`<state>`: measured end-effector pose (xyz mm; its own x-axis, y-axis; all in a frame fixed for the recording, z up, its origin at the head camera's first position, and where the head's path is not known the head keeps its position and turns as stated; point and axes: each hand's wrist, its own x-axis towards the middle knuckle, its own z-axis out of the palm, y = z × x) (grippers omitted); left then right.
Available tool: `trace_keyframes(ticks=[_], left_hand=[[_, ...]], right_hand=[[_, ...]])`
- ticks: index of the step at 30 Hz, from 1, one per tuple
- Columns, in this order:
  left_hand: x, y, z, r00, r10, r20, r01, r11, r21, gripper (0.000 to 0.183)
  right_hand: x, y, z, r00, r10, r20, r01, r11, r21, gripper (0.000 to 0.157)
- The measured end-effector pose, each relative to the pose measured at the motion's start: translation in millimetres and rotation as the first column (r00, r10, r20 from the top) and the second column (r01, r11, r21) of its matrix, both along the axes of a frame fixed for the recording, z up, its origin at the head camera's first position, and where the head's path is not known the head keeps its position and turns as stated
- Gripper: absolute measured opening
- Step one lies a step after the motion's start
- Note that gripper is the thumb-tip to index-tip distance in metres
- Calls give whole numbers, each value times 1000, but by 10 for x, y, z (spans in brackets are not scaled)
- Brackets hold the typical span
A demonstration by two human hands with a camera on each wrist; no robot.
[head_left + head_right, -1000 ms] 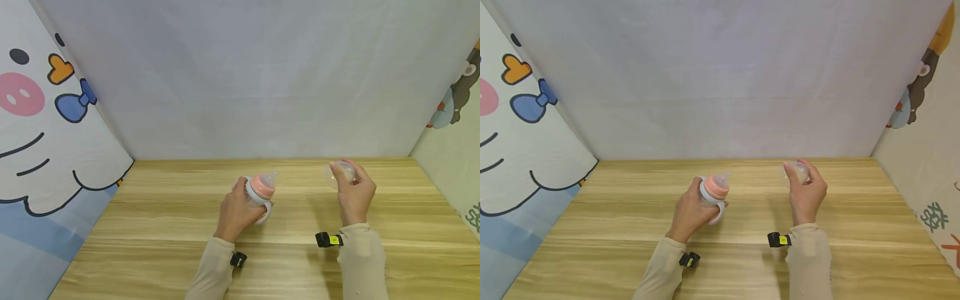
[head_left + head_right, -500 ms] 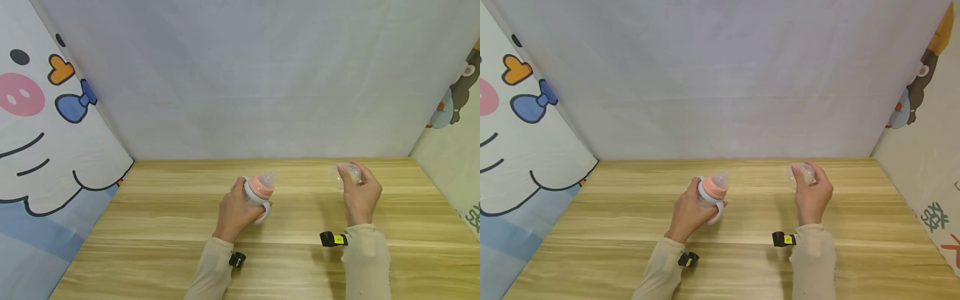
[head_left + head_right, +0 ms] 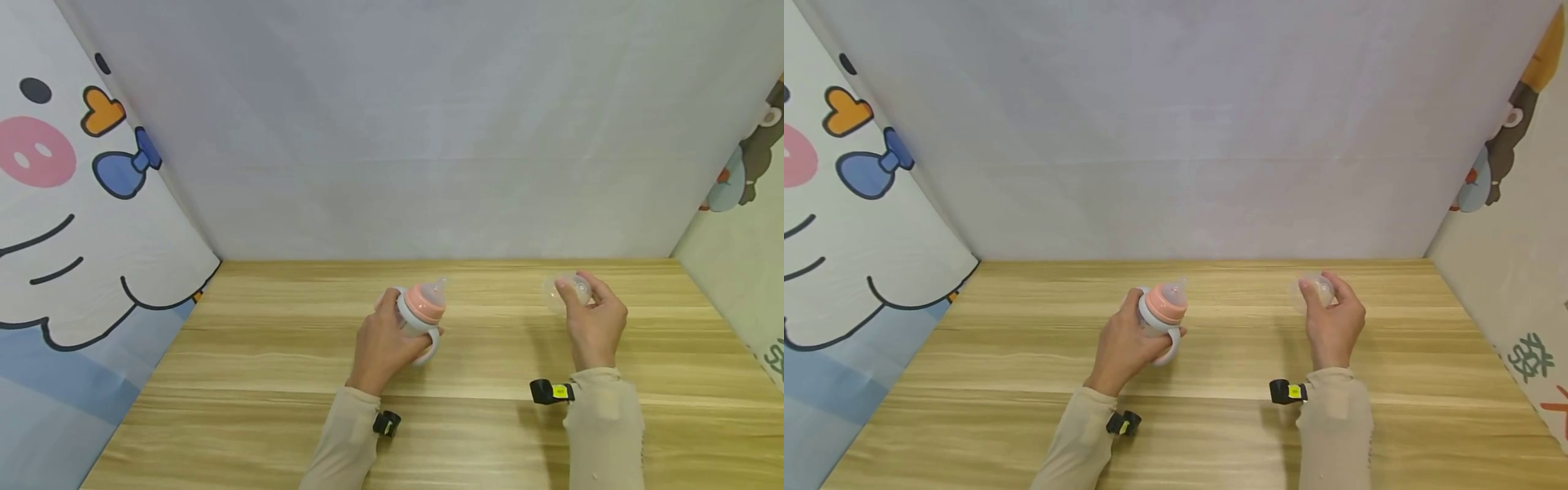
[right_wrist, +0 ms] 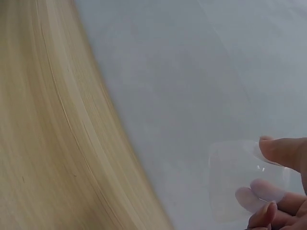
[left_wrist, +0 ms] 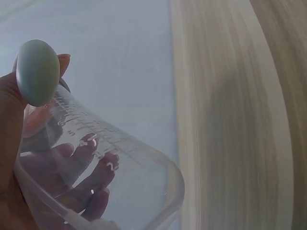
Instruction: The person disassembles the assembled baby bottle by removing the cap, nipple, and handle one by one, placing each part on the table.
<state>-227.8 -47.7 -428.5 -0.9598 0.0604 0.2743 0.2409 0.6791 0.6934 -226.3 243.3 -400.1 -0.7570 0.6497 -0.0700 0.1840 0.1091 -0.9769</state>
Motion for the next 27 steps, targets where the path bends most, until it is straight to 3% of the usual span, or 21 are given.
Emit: trace_keyframes(ticks=[8,27], left_hand=[[-2,-3,-3,1000,2,3,-2,1000,-2,70],[4,-8,13,1000,-15,17,15,1000,-3,70]], right_hand=[[5,26,-38,996,31,83,-36,998,57,53],[-26,92,-198,980,52,192,-63,997,53,58]])
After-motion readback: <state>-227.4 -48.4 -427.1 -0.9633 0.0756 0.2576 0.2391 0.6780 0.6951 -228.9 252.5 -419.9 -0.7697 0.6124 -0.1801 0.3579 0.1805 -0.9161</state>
